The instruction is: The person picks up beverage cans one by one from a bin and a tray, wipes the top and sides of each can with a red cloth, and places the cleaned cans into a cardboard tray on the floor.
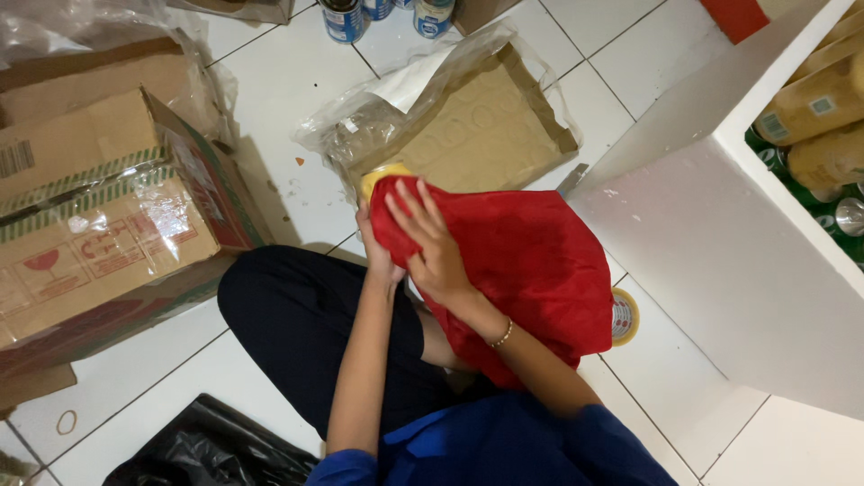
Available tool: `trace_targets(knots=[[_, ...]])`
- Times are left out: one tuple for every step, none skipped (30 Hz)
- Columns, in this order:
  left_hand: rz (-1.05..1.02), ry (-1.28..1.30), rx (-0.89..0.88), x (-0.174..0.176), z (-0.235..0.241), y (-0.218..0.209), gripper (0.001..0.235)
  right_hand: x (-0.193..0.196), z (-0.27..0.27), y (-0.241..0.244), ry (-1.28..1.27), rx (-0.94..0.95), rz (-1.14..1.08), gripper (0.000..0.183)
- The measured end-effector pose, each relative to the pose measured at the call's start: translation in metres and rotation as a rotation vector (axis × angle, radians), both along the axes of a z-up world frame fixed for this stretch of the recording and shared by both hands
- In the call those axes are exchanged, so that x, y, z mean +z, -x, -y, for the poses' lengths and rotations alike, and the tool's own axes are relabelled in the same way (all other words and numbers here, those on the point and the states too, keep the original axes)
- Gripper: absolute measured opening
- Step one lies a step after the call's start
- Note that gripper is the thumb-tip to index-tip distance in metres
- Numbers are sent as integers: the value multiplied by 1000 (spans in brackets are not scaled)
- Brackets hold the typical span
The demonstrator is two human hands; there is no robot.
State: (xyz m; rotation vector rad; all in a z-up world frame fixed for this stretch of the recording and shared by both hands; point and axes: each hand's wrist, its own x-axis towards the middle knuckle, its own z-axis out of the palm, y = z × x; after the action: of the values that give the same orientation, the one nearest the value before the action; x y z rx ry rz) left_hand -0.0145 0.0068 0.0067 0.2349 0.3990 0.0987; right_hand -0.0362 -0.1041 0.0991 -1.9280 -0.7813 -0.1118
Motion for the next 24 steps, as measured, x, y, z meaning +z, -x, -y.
trace_targets(knots=[[0, 0, 0, 1, 2, -1, 75, 9, -2, -6, 0, 0, 0, 80], [-4, 28, -15, 1, 4, -2, 78, 17, -3, -12, -43, 1, -93, 81], [-8, 58, -32, 2, 7, -4, 82, 26, -4, -18, -85, 1, -186, 82], [-8, 59, -33, 0, 5, -4, 82, 23, -3, -22, -84, 0, -186, 82], [-48, 20, -22, -1, 4, -6, 84, 21, -3, -27, -123, -11, -301, 70], [-88, -19, -10, -2, 2, -7, 85, 19, -4, -31, -163, -21, -416, 60], [-88, -18, -10, -2, 4, -4, 85, 14, -2, -29, -162, -21, -416, 60], [-99, 3, 24, -3, 6, -2, 82, 10, 0, -27, -181, -65, -504, 46], [-110, 24, 62, -3, 8, 1, 79, 5, 1, -24, -200, -106, -592, 35], [-110, 25, 65, 10, 11, 0, 79, -3, 4, -18, -199, -104, -592, 35], [-89, 52, 89, 23, 14, 0, 83, -10, 7, -12, -225, -167, -725, 29], [-68, 79, 113, 36, 16, 0, 88, -18, 10, -6, -251, -231, -857, 41], [-68, 81, 114, 47, 16, 1, 88, -35, 17, 4, -249, -231, -857, 41], [-45, 127, 113, 58, 16, 2, 87, -53, 24, 13, -228, -261, -877, 40], [-26, 171, 113, 69, 16, 6, 86, -71, 32, 25, -206, -291, -901, 39], [-30, 172, 116, 51, 9, 3, 86, -82, 39, 32, -204, -290, -905, 39], [205, 249, -21, 34, 0, 0, 97, -94, 44, 39, -211, -261, -918, 33], [439, 323, -159, 16, -9, -3, 108, -105, 50, 45, -217, -232, -930, 28], [436, 321, -158, 10, -7, -7, 108, -96, 52, 48, -219, -231, -933, 28], [246, 347, -64, 3, -5, -10, 102, -86, 54, 51, -263, -124, -918, 16], [56, 372, 31, -4, -2, -13, 97, -76, 57, 55, -305, -19, -901, 21], [52, 371, 32, -4, -6, -11, 97, -72, 59, 54, -306, -18, -905, 21], [-16, 398, 91, -4, -9, -10, 93, -67, 61, 51, -355, -156, -862, 22], [-84, 424, 149, -4, -13, -10, 90, -61, 64, 49, -402, -293, -816, 23]])
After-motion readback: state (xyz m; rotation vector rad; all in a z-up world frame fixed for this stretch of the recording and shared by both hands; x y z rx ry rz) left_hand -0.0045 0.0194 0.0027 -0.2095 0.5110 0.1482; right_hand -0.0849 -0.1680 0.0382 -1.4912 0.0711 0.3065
